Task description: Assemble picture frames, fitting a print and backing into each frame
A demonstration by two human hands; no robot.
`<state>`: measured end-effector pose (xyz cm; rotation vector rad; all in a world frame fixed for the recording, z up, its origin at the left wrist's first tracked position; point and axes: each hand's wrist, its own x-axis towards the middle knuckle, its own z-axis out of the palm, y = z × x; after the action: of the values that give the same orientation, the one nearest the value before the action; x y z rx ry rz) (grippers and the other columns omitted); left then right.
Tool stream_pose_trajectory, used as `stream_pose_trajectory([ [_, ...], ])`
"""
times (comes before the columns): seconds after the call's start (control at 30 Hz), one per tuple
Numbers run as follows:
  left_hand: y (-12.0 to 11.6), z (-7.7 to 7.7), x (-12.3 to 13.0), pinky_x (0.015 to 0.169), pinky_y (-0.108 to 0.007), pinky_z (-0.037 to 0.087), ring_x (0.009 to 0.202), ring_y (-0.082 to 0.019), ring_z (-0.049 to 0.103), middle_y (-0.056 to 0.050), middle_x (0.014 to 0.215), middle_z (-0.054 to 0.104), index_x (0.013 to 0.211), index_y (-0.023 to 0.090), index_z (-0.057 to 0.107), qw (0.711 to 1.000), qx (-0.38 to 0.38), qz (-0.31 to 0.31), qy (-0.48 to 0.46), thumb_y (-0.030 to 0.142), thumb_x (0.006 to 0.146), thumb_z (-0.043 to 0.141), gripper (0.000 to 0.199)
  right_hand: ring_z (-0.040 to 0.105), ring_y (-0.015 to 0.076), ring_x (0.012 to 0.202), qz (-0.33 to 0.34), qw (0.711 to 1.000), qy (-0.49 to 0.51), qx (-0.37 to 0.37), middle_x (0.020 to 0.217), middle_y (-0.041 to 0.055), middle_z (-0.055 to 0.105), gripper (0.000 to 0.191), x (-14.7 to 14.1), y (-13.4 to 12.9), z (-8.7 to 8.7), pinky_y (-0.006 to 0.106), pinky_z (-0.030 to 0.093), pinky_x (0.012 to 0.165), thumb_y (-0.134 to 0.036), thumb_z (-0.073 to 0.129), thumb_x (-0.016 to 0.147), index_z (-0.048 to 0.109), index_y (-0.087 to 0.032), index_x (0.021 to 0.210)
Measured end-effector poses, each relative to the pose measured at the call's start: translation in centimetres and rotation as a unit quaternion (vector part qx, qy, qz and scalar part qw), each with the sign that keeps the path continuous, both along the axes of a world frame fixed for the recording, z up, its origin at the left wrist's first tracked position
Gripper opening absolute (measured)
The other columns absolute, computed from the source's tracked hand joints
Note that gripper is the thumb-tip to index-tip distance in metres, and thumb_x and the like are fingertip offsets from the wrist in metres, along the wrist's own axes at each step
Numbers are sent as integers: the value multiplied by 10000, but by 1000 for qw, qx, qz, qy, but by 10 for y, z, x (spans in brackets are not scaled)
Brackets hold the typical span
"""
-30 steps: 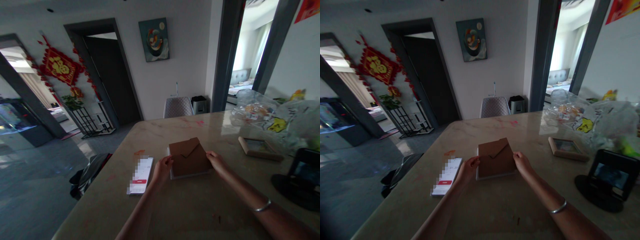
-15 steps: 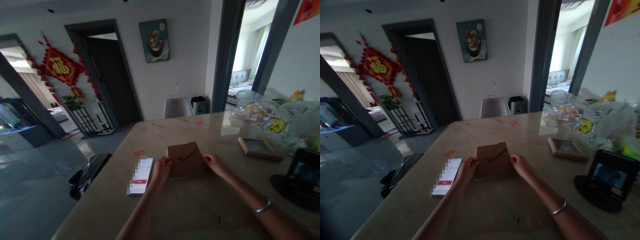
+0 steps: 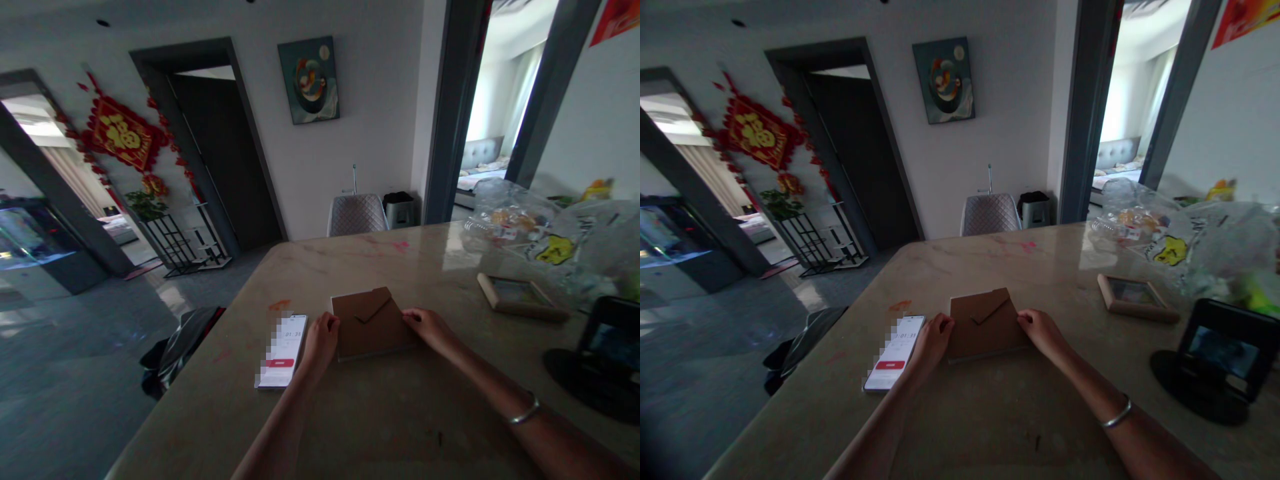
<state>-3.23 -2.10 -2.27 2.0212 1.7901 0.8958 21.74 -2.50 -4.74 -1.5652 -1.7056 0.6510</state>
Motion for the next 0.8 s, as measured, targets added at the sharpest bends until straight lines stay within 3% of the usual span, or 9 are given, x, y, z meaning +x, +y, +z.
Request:
stream_pose_trajectory([
  [0.3, 3, -1, -3, 631, -233, 374, 689, -136, 545, -27, 724, 599, 721, 174, 529, 1000, -8, 7, 3, 232, 807, 397, 168, 593, 202, 936, -9, 998, -57, 40, 991, 101, 655, 327, -7, 1, -10, 317, 426, 824, -292, 390, 803, 646, -165, 960],
  [0.57, 4, -2, -3, 696, -238, 392, 789, -145, 565, -56, 841, 623, 857, 167, 548, 1000, -15, 5, -17, 187, 821, 360, 192, 578, 207, 970, -27, 995, -80, 45, 1033, 114, 634, 340, -9, 0, -17, 317, 420, 838, -305, 399, 809, 618, -161, 1026],
  [0.8, 7, -3, -1, 668, -234, 397, 751, -144, 571, -41, 791, 622, 895, 166, 546, 999, -26, 20, -5, 191, 803, 416, 161, 587, 206, 949, -40, 992, -101, 66, 1016, 114, 638, 334, -11, 0, -22, 313, 431, 819, -323, 406, 814, 609, -170, 1030],
])
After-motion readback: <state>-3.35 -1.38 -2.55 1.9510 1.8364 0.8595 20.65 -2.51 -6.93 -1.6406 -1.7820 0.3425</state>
